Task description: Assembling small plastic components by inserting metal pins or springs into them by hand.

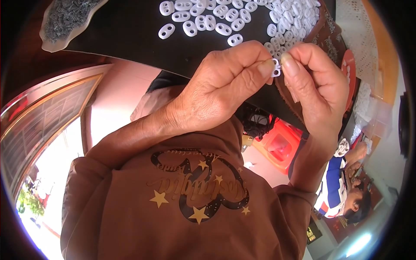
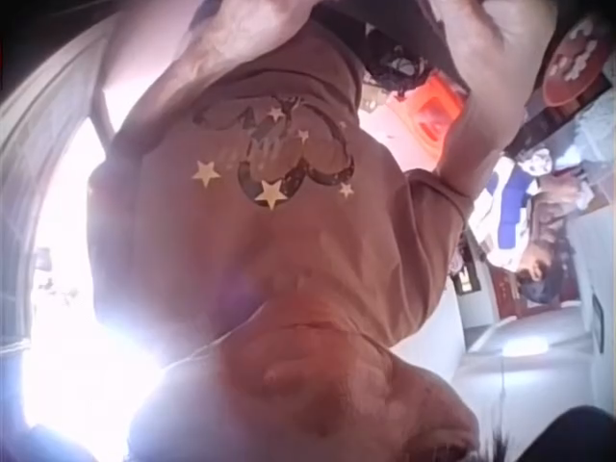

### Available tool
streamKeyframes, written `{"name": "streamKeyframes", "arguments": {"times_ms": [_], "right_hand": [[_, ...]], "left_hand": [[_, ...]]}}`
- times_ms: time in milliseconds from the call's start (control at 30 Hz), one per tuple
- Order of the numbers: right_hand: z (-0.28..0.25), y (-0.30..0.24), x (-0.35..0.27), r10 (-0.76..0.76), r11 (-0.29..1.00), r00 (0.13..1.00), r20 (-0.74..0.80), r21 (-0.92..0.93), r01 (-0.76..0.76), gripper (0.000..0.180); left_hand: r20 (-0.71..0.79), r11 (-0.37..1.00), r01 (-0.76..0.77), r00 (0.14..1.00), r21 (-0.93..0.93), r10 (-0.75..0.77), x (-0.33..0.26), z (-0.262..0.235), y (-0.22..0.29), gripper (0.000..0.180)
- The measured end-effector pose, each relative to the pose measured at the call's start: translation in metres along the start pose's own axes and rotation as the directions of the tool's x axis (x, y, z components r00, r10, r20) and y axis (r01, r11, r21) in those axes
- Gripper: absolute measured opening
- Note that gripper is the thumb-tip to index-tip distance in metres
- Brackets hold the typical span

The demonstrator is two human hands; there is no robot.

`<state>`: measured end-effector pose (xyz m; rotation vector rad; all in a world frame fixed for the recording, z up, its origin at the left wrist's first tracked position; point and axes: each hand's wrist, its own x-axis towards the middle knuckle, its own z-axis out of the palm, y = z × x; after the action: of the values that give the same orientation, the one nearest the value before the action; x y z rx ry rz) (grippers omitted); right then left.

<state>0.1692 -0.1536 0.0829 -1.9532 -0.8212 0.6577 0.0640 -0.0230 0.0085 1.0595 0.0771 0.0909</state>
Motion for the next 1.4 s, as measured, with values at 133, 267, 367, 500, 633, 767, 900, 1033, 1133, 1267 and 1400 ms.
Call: {"name": "streamKeyframes", "arguments": {"times_ms": [133,267,367,500,633,767,900,1033,1133,1267,1400], "right_hand": [[0.005,0.0,0.0,-0.014,0.999,1.0,-0.025,-0.041,0.013,0.012],[0.007,-0.002,0.0,0.005,0.998,0.999,-0.038,-0.06,-0.007,0.011],[0.009,0.003,0.001,-0.102,0.991,0.994,-0.038,-0.086,0.099,0.01],[0.013,0.001,0.0,-0.007,0.999,0.999,-0.051,-0.047,0.005,0.012],[0.011,0.0,0.0,0.031,0.999,0.999,-0.005,-0.026,-0.031,0.017],[0.006,0.001,0.003,-0.008,0.999,0.999,0.049,-0.049,0.01,0.02],[0.004,-0.003,0.005,0.022,0.994,0.996,0.09,-0.106,-0.012,0.021],[-0.001,-0.004,0.005,0.043,0.997,0.995,0.094,-0.066,-0.037,0.02],[-0.003,-0.008,0.0,0.137,0.989,0.988,0.074,0.05,-0.141,0.017],[-0.004,-0.002,-0.002,0.085,0.996,0.993,0.086,0.033,-0.088,0.015],[-0.003,0.001,0.0,0.072,0.997,0.995,0.069,-0.006,-0.071,0.013]], "left_hand": [[-0.015,1.0,0.0,1.0,0.001,0.0,0.0,0.0,0.0,0.022],[0.004,0.998,0.026,1.0,0.056,-0.026,0.001,-0.001,0.005,0.023],[-0.005,0.999,0.027,1.0,0.046,-0.026,0.0,-0.001,0.004,0.023],[-0.003,0.998,-0.004,1.0,0.061,0.004,0.001,-0.002,0.004,0.024],[0.014,0.995,-0.016,1.0,0.101,0.014,0.002,-0.003,0.003,0.025],[0.04,0.996,-0.039,0.999,0.076,0.036,0.003,-0.005,0.001,0.025],[0.059,0.998,-0.014,0.998,0.063,0.01,0.002,-0.006,0.003,0.024],[0.075,0.999,0.036,0.997,0.012,-0.037,0.003,-0.007,0.006,0.024],[0.059,1.0,0.021,0.998,0.01,-0.021,0.003,-0.005,0.005,0.024],[0.058,1.0,0.025,0.998,0.018,-0.026,0.003,-0.005,0.006,0.024],[0.063,0.999,0.047,0.997,0.015,-0.048,0.004,-0.007,0.008,0.024]]}}
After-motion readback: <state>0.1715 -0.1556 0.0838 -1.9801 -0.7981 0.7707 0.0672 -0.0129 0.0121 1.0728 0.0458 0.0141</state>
